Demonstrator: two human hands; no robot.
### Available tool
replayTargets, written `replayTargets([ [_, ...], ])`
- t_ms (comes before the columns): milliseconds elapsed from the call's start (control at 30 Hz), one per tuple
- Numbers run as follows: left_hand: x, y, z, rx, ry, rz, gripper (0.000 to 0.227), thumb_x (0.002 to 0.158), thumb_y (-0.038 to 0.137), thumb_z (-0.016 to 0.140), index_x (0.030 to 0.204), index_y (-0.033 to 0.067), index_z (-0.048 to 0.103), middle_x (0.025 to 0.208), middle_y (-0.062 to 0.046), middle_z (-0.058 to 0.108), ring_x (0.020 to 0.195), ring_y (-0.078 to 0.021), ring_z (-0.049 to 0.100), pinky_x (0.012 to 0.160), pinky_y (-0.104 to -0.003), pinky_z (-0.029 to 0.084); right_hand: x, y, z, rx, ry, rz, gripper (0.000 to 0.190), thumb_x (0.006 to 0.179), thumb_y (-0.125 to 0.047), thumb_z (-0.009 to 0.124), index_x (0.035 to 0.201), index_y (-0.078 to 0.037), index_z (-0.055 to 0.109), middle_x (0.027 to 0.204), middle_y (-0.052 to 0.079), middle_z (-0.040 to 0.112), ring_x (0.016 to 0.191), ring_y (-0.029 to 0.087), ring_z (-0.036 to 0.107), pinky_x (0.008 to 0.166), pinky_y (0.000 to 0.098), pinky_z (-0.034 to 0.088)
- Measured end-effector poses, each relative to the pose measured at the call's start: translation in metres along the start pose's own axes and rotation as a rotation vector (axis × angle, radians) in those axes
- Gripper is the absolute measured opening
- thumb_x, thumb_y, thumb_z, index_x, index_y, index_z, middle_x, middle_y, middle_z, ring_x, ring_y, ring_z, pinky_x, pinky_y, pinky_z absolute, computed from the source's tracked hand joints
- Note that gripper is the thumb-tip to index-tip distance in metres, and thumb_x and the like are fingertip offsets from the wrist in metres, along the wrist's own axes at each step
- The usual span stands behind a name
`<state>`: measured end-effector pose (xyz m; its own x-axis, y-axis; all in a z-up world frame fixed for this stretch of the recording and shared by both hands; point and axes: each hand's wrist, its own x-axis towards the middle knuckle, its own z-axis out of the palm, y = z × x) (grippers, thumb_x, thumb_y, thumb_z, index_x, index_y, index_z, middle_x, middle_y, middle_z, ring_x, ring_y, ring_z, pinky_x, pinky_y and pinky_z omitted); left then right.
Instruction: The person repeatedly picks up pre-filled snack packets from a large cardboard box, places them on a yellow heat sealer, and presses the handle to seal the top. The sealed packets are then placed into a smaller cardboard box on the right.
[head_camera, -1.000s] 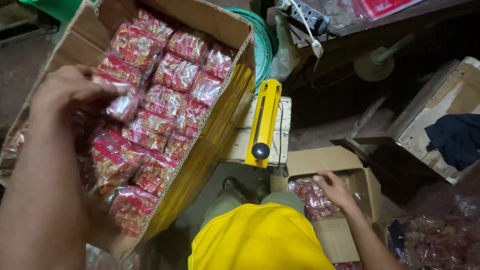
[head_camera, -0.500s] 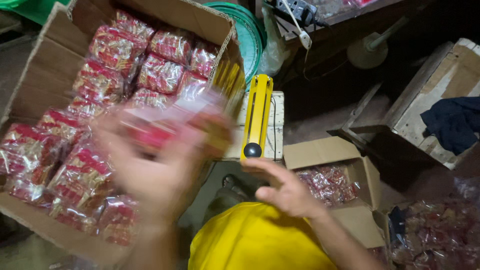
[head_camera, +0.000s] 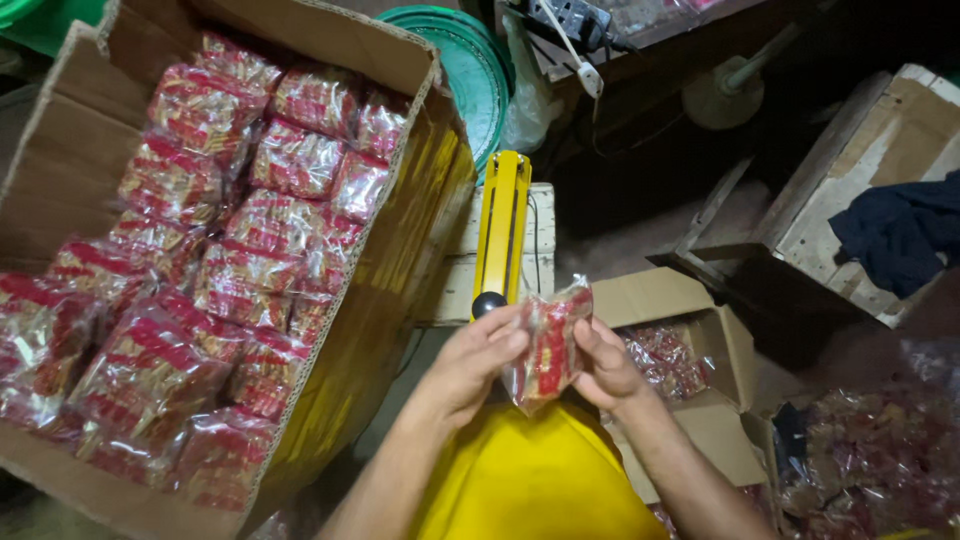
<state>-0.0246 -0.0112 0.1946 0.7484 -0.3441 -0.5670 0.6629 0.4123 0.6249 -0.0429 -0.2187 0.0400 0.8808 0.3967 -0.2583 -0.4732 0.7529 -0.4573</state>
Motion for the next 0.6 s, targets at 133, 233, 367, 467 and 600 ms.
replayTargets([
  [133, 0.009, 0.003, 0.001, 0.0, 0.167, -0.022, 0.042, 0.079, 0.004, 0.091, 0.119, 0.003, 0.077, 0.092, -0.006, 0.077, 0.078, -0.0161, 0.075, 0.071, -0.035, 0.067, -0.009, -0.01, -0.004, -0.047, 0.173, 0.017, 0.055, 0.101, -0.028, 0.059, 0.15, -0.002, 0.054, 0.133, 0.03, 0.071, 0.116, 0.044, 0.073, 0.099, 0.0692, 0.057],
  [233, 0.011, -0.012, -0.005, 0.244, 0.296, 0.112, 0.029, 0.08, 0.013, 0.095, 0.106, 0.0087, 0.083, 0.085, 0.002, 0.065, 0.079, -0.0076, 0.059, 0.071, -0.021, 0.054, -0.016, -0.01, -0.005, -0.027, 0.236, 0.034, 0.056, 0.101, -0.026, 0.06, 0.152, -0.004, 0.052, 0.134, 0.029, 0.07, 0.116, 0.044, 0.072, 0.098, 0.0684, 0.058],
  [367, -0.007, -0.025, -0.001, 0.381, 0.357, -0.003, 0.037, 0.082, 0.017, 0.094, 0.116, 0.0096, 0.083, 0.09, -0.007, 0.071, 0.076, -0.0157, 0.064, 0.067, -0.029, 0.059, -0.027, -0.011, 0.006, -0.115, 0.342, 0.046, 0.057, 0.094, -0.018, 0.071, 0.147, -0.005, 0.055, 0.129, 0.026, 0.073, 0.109, 0.038, 0.076, 0.092, 0.0622, 0.063],
  [467, 0.005, -0.078, -0.035, 0.311, 0.475, -0.097, 0.021, 0.085, 0.011, 0.091, 0.105, 0.0084, 0.085, 0.076, -0.006, 0.069, 0.058, -0.0135, 0.065, 0.052, -0.026, 0.059, -0.039, -0.008, 0.016, -0.171, 0.471, 0.106, 0.054, 0.089, -0.008, 0.078, 0.139, -0.002, 0.058, 0.12, 0.026, 0.076, 0.102, 0.038, 0.078, 0.088, 0.0585, 0.065],
  [600, 0.005, -0.078, -0.038, 0.159, 0.457, -0.138, 0.037, 0.086, 0.017, 0.09, 0.12, 0.0056, 0.081, 0.104, -0.011, 0.075, 0.088, -0.0202, 0.069, 0.079, -0.033, 0.061, -0.044, 0.001, 0.025, -0.15, 0.554, 0.187, 0.055, 0.085, -0.001, 0.082, 0.135, 0.003, 0.059, 0.113, 0.027, 0.076, 0.098, 0.039, 0.078, 0.084, 0.057, 0.066],
])
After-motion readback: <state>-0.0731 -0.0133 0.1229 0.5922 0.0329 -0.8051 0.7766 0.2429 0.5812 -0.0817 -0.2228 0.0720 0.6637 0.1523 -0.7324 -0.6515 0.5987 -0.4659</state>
